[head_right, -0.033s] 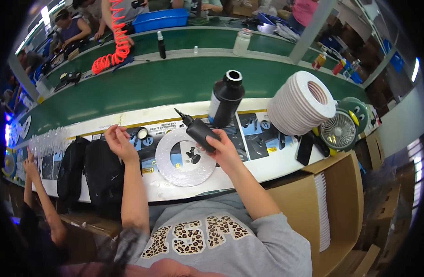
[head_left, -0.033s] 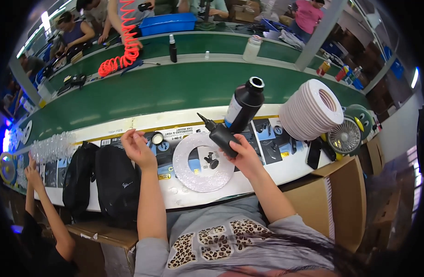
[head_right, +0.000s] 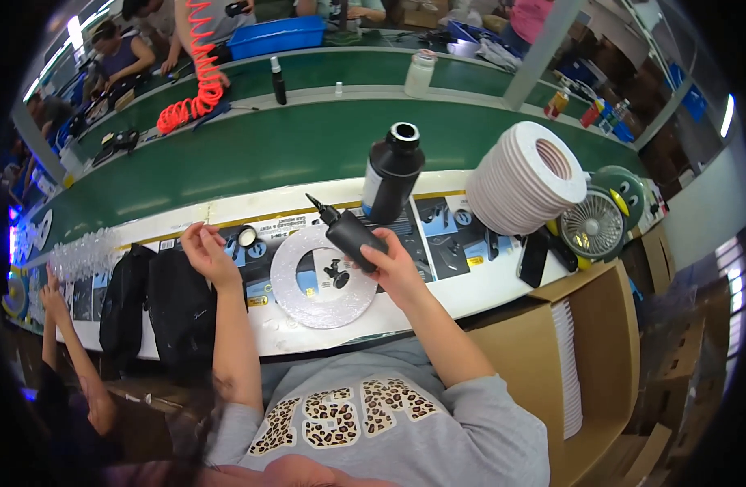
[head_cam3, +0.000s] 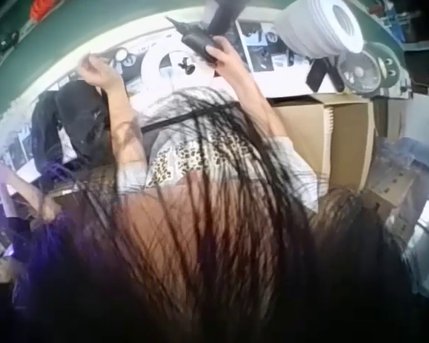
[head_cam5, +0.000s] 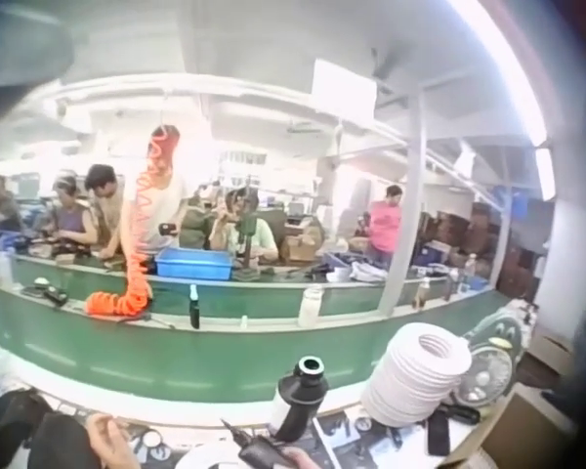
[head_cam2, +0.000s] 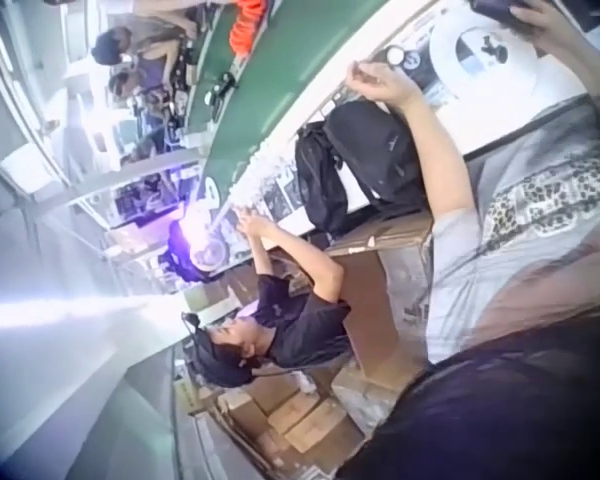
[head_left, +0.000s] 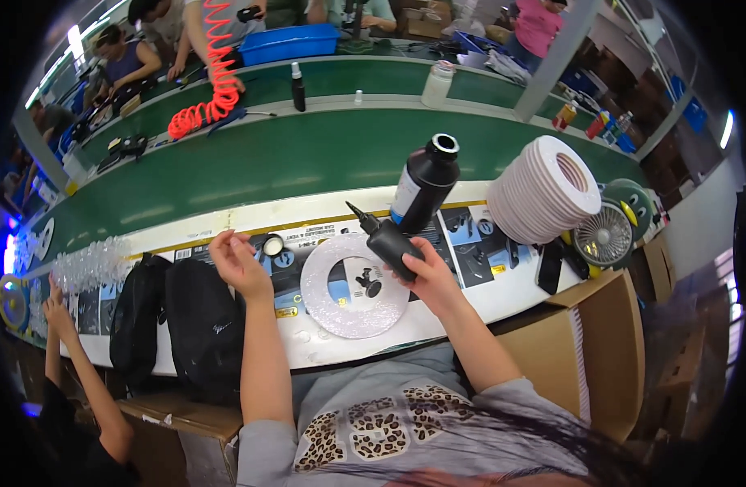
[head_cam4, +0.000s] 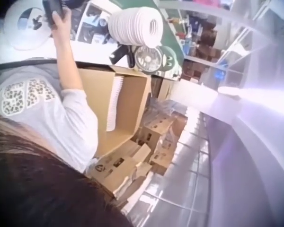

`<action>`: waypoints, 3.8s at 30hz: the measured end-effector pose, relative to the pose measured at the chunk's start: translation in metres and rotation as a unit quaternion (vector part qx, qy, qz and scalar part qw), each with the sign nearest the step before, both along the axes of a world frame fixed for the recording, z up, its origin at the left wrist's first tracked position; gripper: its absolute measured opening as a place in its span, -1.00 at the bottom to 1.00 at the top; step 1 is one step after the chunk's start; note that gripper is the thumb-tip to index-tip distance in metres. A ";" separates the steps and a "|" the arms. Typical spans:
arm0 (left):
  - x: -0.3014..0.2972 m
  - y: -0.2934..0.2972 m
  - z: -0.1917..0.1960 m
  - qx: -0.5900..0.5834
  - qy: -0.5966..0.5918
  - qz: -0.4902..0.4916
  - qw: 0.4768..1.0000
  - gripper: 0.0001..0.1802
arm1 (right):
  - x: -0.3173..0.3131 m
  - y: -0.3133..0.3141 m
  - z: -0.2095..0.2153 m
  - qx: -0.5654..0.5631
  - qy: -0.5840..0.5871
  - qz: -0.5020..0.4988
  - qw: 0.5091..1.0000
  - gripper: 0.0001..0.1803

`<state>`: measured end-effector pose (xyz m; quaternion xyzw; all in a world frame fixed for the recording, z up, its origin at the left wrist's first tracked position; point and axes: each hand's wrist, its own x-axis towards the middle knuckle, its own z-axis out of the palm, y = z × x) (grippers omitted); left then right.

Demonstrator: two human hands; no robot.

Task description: Applying liquid adhesive or sealant to circular components on a factory assembly line.

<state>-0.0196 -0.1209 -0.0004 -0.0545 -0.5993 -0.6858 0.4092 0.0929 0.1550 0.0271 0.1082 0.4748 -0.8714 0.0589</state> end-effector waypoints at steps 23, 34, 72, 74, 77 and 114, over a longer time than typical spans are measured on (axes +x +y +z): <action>-0.005 0.005 -0.013 -0.026 -0.034 -0.050 0.998 -0.87 | -0.071 0.140 -0.038 0.677 0.086 -0.364 0.634 -0.64; -0.017 -0.007 -0.023 -0.053 -0.059 -0.009 0.997 -0.88 | -0.076 0.139 -0.039 0.829 0.191 -0.198 0.488 -0.48; -0.049 0.166 0.196 -0.564 -0.036 -0.278 0.777 -0.32 | -0.078 0.079 -0.001 0.385 0.261 -0.117 0.878 0.36; -0.044 0.181 0.211 -0.594 -0.061 -0.289 0.748 -0.32 | -0.078 0.075 -0.003 0.418 0.270 -0.145 0.855 0.33; -0.048 0.193 0.219 -0.647 -0.038 -0.272 0.711 -0.31 | -0.083 0.073 -0.010 0.413 0.286 -0.176 0.846 0.29; -0.035 0.233 0.210 -0.827 0.033 -0.090 0.553 -0.59 | -0.086 0.074 -0.016 0.428 0.230 -0.161 0.859 0.15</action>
